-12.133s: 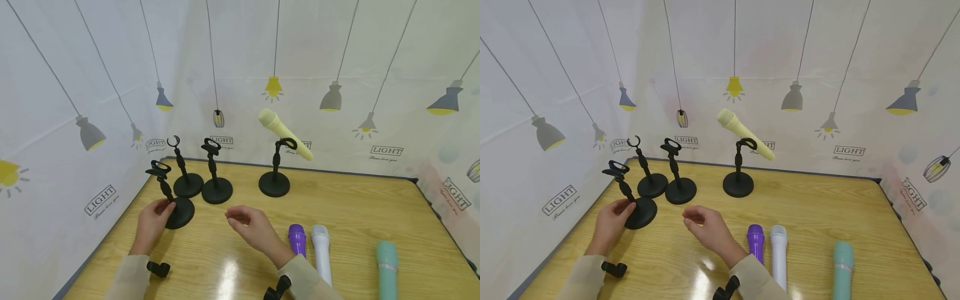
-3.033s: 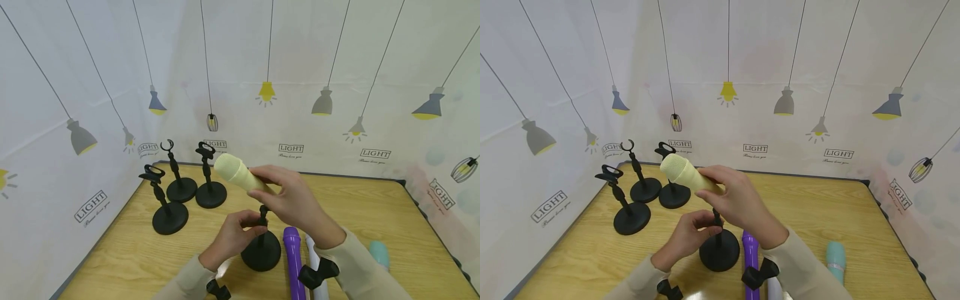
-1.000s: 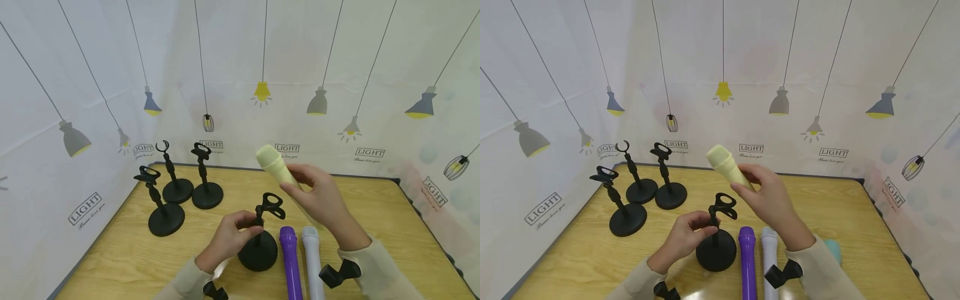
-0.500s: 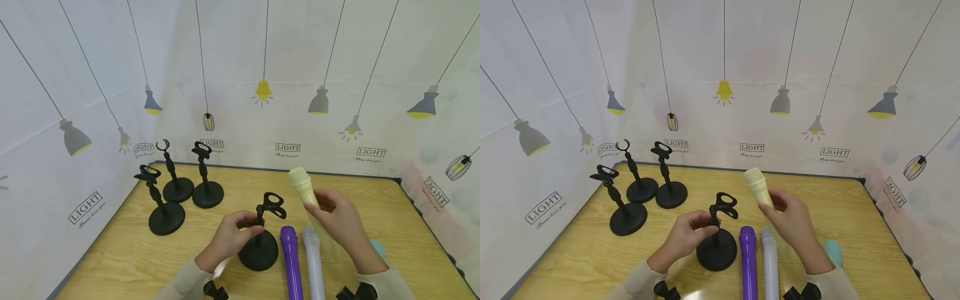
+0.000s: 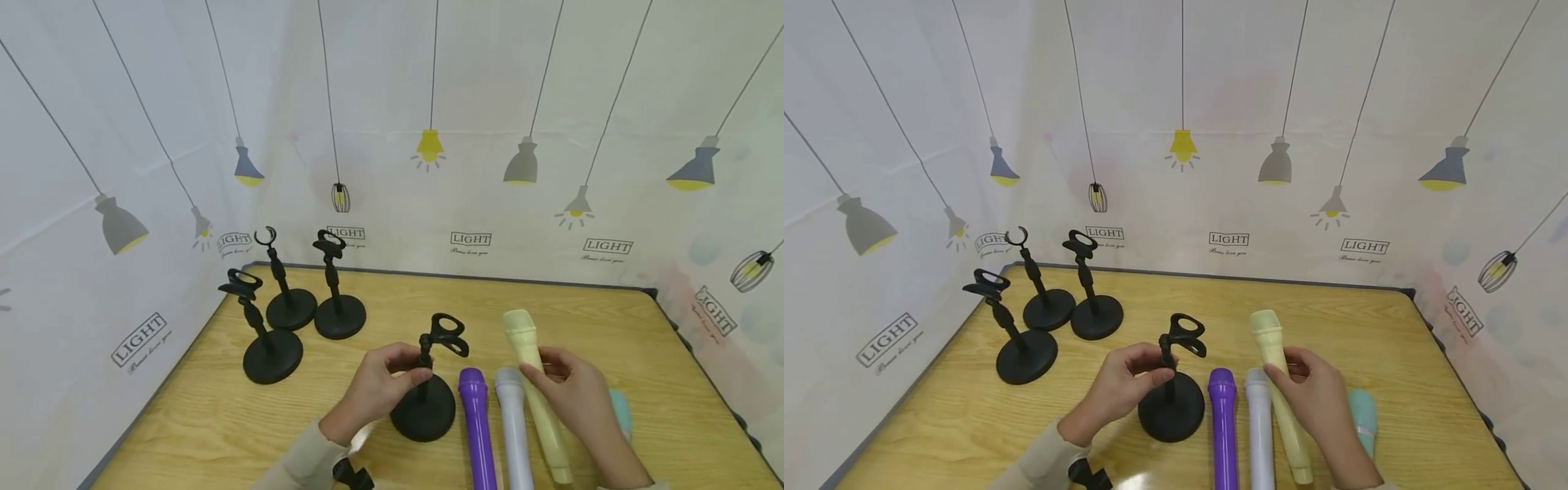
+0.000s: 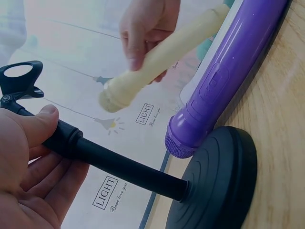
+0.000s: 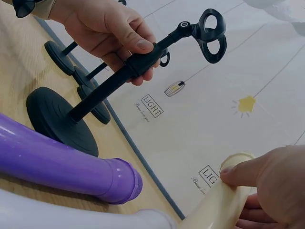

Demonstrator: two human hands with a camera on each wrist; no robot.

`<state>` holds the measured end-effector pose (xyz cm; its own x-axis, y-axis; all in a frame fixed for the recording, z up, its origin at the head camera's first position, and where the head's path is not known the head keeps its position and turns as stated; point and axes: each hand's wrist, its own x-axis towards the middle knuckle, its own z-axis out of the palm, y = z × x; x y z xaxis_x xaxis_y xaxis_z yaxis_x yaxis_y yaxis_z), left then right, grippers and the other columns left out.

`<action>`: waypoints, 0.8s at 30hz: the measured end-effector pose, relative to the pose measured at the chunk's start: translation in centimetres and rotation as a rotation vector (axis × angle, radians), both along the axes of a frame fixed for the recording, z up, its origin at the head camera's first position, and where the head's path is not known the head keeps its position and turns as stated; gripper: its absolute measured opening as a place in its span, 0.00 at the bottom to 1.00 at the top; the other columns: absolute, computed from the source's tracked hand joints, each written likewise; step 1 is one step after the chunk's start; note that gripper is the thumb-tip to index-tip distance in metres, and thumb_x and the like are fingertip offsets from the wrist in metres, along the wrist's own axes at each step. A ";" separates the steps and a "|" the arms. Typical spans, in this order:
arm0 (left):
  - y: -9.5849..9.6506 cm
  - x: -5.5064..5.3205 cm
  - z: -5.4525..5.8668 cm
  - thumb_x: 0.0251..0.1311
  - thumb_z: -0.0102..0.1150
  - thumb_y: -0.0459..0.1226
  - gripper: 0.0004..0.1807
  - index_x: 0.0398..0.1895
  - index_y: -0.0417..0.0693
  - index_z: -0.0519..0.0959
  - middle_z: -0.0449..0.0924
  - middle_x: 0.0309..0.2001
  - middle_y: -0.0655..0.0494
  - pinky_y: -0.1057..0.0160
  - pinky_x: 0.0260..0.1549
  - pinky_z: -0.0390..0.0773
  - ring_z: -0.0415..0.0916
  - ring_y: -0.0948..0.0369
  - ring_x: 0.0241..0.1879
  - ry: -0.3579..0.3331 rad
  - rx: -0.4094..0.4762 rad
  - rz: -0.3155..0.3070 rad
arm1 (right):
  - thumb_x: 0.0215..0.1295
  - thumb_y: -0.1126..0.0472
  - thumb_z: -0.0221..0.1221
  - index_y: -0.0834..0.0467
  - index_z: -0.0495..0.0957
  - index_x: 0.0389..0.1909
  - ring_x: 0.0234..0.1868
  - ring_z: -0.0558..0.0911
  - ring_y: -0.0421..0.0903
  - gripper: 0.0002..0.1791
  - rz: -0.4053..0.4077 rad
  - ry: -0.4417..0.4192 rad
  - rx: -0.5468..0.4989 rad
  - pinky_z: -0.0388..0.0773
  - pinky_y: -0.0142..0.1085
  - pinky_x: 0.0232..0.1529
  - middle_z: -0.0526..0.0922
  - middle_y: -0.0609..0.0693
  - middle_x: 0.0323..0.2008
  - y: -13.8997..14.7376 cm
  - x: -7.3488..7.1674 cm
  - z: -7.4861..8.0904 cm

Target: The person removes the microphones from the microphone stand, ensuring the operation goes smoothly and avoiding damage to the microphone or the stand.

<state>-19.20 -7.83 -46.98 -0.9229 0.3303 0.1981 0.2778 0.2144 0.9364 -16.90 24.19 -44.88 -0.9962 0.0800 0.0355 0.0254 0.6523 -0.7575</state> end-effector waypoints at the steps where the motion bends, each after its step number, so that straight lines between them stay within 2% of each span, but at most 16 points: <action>1: 0.0 0.0 0.0 0.69 0.73 0.37 0.11 0.51 0.44 0.89 0.93 0.48 0.49 0.52 0.59 0.88 0.90 0.56 0.52 0.001 0.000 0.000 | 0.73 0.48 0.70 0.69 0.78 0.67 0.55 0.90 0.63 0.34 -0.010 -0.014 -0.003 0.89 0.33 0.43 0.88 0.70 0.57 0.2 0.1 -0.2; 6: 0.1 0.0 0.1 0.69 0.73 0.37 0.10 0.50 0.45 0.89 0.93 0.48 0.50 0.52 0.58 0.88 0.90 0.56 0.52 0.001 -0.006 0.003 | 0.73 0.48 0.71 0.71 0.77 0.67 0.57 0.90 0.64 0.35 -0.054 -0.060 0.015 0.90 0.35 0.42 0.88 0.70 0.57 0.8 0.8 -1.2; 9: 0.0 -0.1 0.1 0.68 0.74 0.36 0.10 0.50 0.44 0.89 0.93 0.48 0.50 0.51 0.59 0.88 0.90 0.55 0.52 -0.005 -0.005 0.003 | 0.73 0.47 0.70 0.73 0.76 0.67 0.56 0.90 0.65 0.37 -0.074 -0.097 0.039 0.90 0.41 0.43 0.87 0.70 0.57 1.0 1.1 -1.9; 14: 0.1 -0.1 0.1 0.68 0.74 0.36 0.12 0.51 0.43 0.89 0.93 0.48 0.50 0.50 0.59 0.88 0.90 0.53 0.53 -0.010 -0.001 0.003 | 0.74 0.46 0.69 0.74 0.74 0.69 0.52 0.91 0.64 0.39 -0.103 -0.155 0.012 0.90 0.43 0.42 0.88 0.70 0.54 0.9 1.7 -3.0; 18: 0.1 -0.1 0.0 0.69 0.73 0.37 0.10 0.50 0.45 0.89 0.93 0.48 0.50 0.51 0.59 0.88 0.90 0.54 0.53 -0.007 0.002 0.003 | 0.73 0.48 0.69 0.75 0.74 0.68 0.51 0.91 0.62 0.38 -0.115 -0.152 0.014 0.90 0.40 0.41 0.89 0.70 0.52 0.7 2.1 -3.6; 24: 0.0 0.0 -0.1 0.69 0.74 0.38 0.10 0.50 0.47 0.89 0.93 0.48 0.51 0.51 0.59 0.88 0.90 0.56 0.52 -0.009 -0.001 0.004 | 0.74 0.48 0.68 0.77 0.75 0.66 0.49 0.92 0.63 0.37 -0.106 -0.135 0.093 0.90 0.50 0.46 0.90 0.70 0.50 0.8 2.4 -4.2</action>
